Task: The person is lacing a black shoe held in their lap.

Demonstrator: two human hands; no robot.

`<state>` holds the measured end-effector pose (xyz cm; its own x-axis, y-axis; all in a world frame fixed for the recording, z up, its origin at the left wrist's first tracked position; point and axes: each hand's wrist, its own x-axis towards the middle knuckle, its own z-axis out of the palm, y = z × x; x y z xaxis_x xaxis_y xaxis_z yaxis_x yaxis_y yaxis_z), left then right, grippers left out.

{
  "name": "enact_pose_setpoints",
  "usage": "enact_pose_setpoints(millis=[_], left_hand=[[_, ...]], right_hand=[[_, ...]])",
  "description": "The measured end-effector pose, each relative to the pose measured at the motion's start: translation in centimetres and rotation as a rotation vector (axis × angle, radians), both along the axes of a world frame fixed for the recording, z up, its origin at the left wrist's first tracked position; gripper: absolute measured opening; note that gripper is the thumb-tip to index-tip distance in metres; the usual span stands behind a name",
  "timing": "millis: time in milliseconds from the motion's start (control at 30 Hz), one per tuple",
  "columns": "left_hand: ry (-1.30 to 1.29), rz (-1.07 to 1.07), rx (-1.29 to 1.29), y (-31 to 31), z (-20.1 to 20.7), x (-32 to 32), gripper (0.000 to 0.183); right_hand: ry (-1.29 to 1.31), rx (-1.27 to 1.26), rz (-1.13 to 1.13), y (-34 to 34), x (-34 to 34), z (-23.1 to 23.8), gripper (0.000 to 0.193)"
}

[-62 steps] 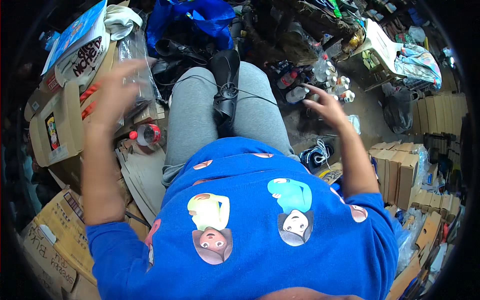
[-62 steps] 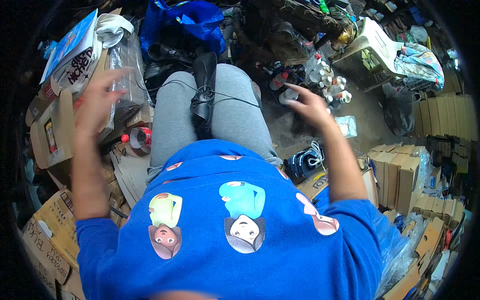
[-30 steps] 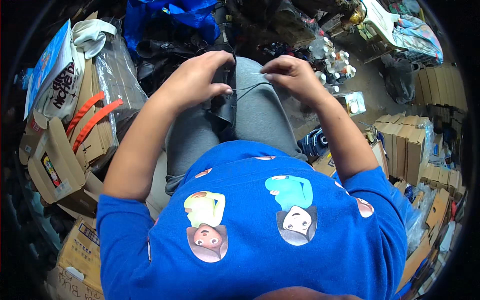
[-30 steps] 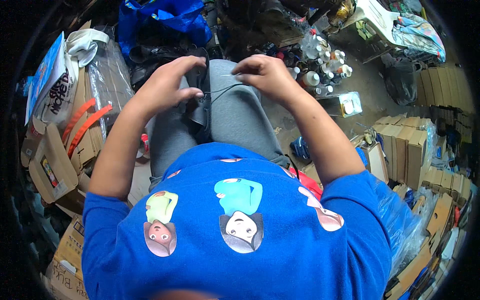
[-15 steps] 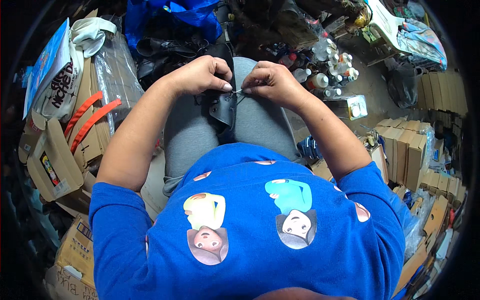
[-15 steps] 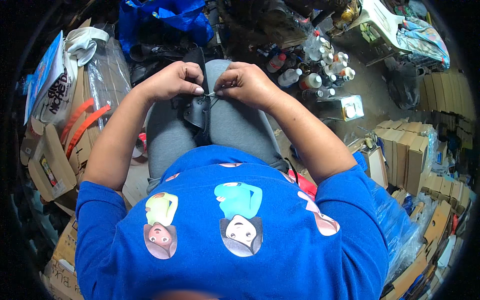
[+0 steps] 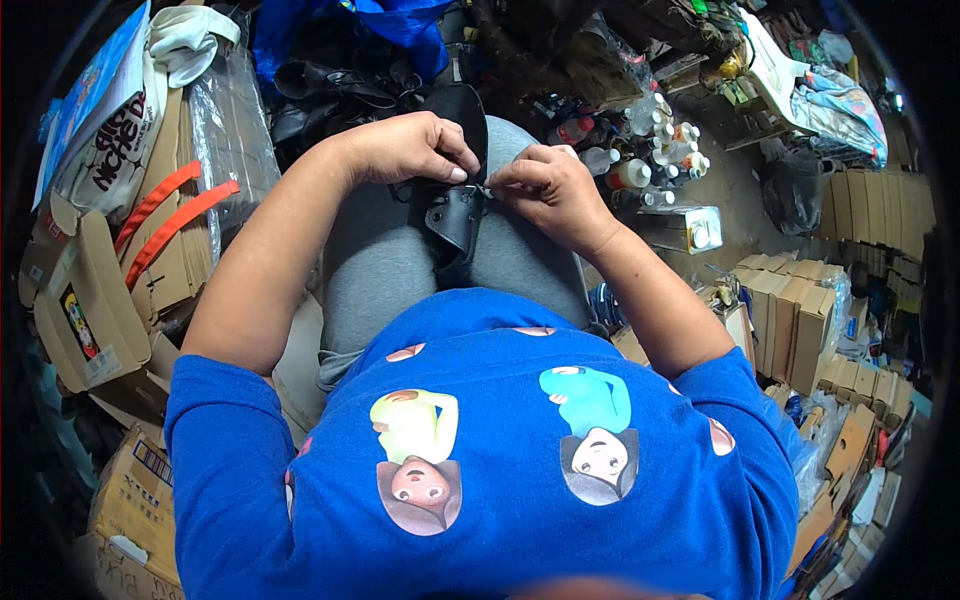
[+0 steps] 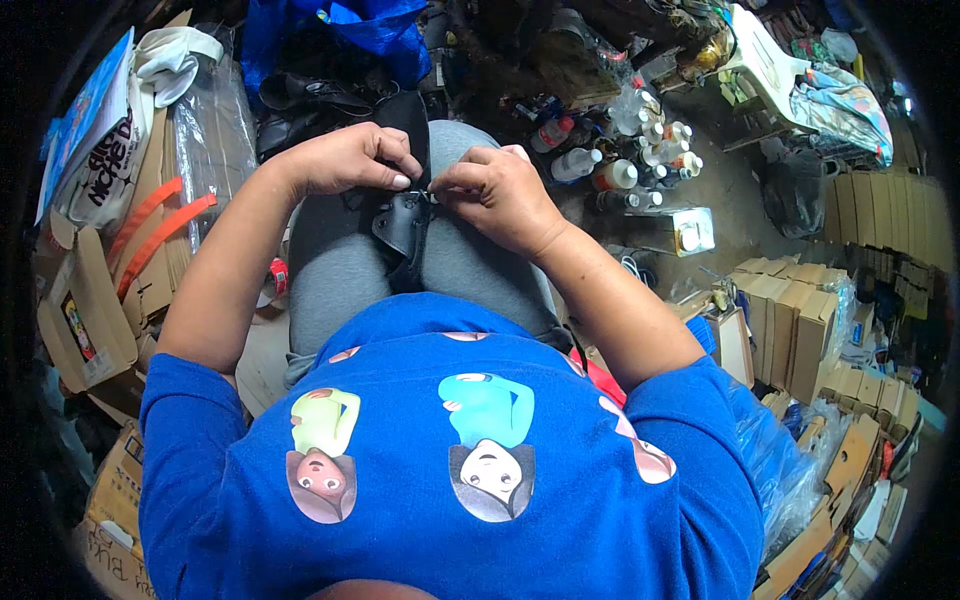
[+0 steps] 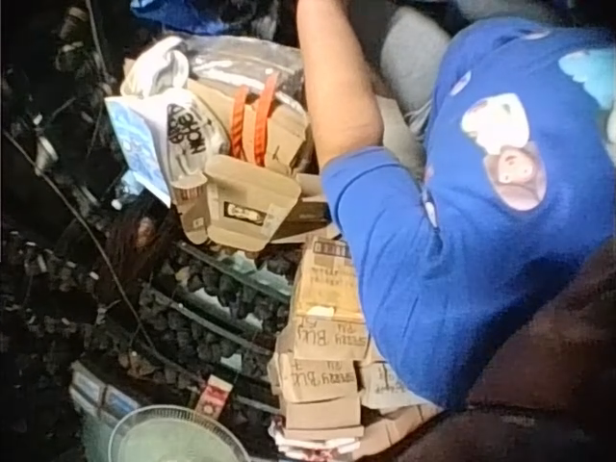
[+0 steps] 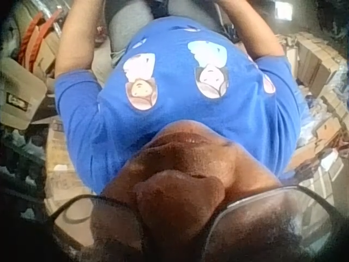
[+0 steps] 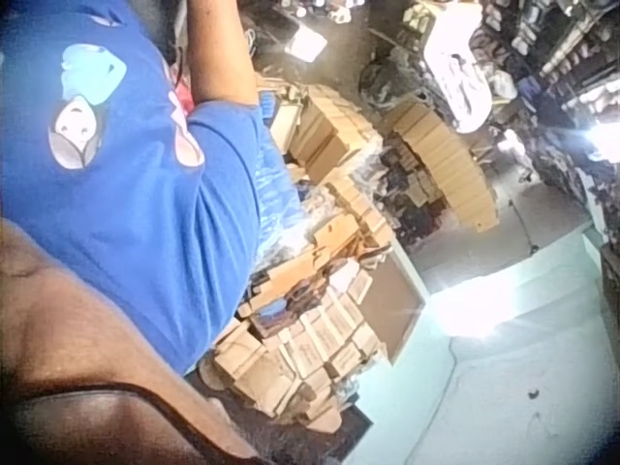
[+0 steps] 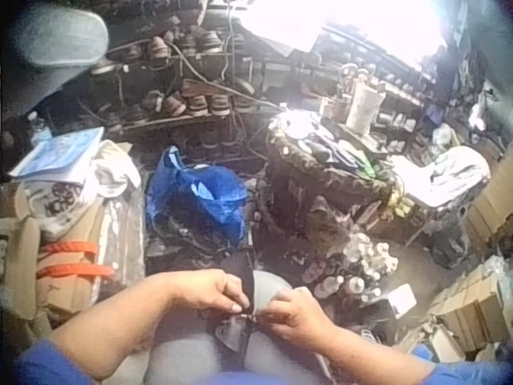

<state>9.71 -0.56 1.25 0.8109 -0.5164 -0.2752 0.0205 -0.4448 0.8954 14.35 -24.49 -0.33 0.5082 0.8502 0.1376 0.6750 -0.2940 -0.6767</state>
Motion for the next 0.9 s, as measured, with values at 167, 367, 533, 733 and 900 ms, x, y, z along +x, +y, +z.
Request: enact_pose_setpoints(millis=[167,367,533,733,900], left_hand=[[0.022,-0.027,0.022,-0.1,0.6,0.1,0.025],[-0.02,-0.085,0.148,-0.2,1.2,0.1,0.026],[-0.309,-0.099,0.251,-0.5,1.0,0.0,0.029],[-0.48,0.035,0.243,-1.4,0.5,0.8,0.019],[-0.542,0.186,0.254,-1.6,0.5,-0.9,0.029]], right_hand=[[-0.06,-0.033,0.051,0.3,0.1,1.2,0.011],[-0.234,-0.252,0.172,1.6,0.1,4.2,0.014],[-0.538,-0.434,0.262,3.1,-1.4,5.9,0.012],[-0.603,-0.493,0.284,4.2,-1.7,5.3,0.012],[-0.403,-0.361,0.229,2.7,-0.1,3.0,0.014]])
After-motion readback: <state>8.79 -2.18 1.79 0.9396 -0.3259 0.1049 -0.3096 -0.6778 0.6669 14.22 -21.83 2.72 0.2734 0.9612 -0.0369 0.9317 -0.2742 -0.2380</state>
